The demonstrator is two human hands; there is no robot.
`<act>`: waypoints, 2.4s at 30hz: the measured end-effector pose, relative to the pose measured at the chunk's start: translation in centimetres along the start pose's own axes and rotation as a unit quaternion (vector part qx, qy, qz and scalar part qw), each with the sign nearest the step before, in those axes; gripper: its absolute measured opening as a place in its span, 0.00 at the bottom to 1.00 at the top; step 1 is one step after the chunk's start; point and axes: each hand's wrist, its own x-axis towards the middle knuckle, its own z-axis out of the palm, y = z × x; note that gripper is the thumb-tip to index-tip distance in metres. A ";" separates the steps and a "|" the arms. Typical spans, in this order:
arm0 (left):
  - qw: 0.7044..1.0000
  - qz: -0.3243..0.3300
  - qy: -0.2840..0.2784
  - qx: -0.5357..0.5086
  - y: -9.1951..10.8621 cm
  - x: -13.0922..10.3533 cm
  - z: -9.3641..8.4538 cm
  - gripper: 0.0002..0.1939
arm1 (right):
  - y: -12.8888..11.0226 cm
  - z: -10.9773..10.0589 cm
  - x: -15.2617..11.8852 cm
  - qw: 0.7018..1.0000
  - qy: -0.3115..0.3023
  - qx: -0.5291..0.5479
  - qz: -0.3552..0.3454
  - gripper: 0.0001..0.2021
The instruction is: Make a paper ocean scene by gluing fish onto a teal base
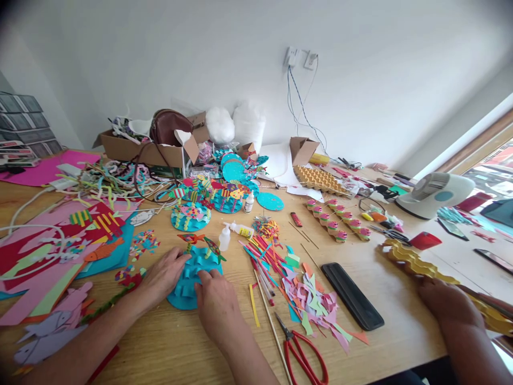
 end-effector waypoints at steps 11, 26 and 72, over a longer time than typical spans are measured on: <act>0.999 0.036 0.014 0.006 -0.6 0.2 0.6 0.20 | -1.2 1.4 3.3 0.999 -0.005 0.033 0.022 0.19; 0.999 0.049 0.013 0.013 -0.3 0.1 0.2 0.19 | -1.1 2.5 5.6 0.999 0.007 0.039 0.030 0.17; 0.999 0.024 0.024 -0.034 -0.3 0.3 1.2 0.20 | -1.8 2.3 6.2 0.998 0.019 0.012 0.051 0.19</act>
